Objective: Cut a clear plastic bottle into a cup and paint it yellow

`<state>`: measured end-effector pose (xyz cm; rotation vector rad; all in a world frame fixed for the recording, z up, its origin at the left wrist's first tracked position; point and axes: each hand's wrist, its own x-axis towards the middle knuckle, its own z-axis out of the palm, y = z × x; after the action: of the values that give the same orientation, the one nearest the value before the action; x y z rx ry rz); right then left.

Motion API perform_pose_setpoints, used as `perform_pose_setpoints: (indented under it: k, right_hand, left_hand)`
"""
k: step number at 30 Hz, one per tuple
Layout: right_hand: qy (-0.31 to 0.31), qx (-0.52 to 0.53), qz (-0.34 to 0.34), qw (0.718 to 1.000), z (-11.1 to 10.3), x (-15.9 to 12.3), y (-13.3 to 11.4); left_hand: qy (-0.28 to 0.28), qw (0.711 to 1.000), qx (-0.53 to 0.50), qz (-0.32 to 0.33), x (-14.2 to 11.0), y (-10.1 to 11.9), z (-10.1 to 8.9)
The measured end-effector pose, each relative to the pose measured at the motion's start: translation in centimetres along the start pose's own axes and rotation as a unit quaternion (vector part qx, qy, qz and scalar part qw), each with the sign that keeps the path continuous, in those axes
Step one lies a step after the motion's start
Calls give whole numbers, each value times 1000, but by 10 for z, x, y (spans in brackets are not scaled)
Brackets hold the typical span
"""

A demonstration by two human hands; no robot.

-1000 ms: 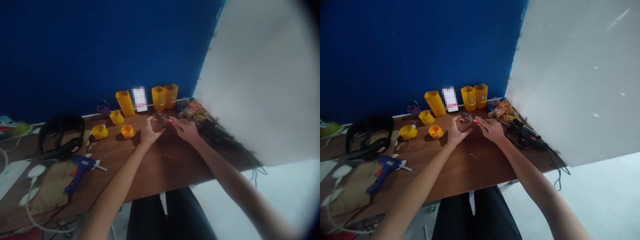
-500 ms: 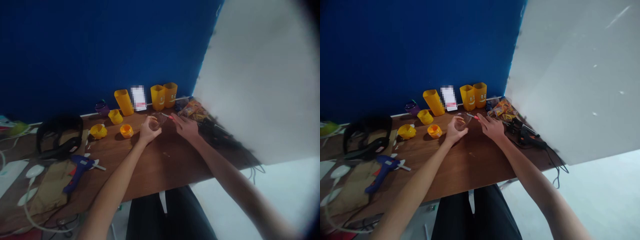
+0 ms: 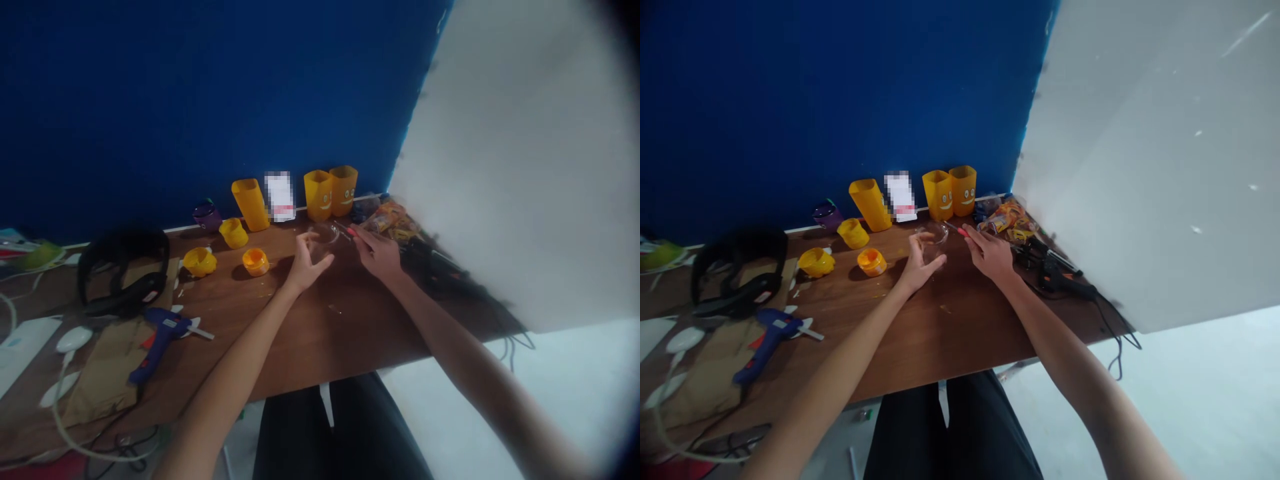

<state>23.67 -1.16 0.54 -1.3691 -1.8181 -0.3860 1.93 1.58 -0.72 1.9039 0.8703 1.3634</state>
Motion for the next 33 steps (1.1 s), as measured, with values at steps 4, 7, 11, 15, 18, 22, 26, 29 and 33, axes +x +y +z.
perform_pose_setpoints:
  k: [4, 7, 11, 15, 18, 22, 26, 29, 33]
  right_hand:
    - [-16, 50, -18, 998, -1, 0, -4]
    - [-22, 53, -33, 998, -3, 0, -7]
    - [-21, 38, -56, 998, -5, 0, -10]
    - [-16, 3, -84, 996, -4, -2, -11]
    - [-28, -2, -94, 995, -2, -2, -14]
    - [-51, -13, -83, 995, 0, -2, -21]
    - [-38, -46, -60, 996, 3, -5, -29]
    - [-29, -65, -47, 996, 6, -7, -29]
    - [-24, -82, -20, 996, 9, -7, -23]
  left_hand:
    - [13, 1000, 20, 7, 0, 3, 1]
    - [31, 999, 26, -5, 0, 4, 3]
    - [121, 982, 148, -10, 0, 5, 0]
    - [172, 943, 284, 8, -1, 8, -6]
    - [171, 932, 319, 6, -2, 8, -8]
    - [164, 924, 346, -10, -2, 7, -11]
    - [170, 921, 351, -20, -1, 6, -13]
    - [170, 920, 351, -17, -2, 7, -12]
    - [166, 930, 328, -12, -3, 7, -7]
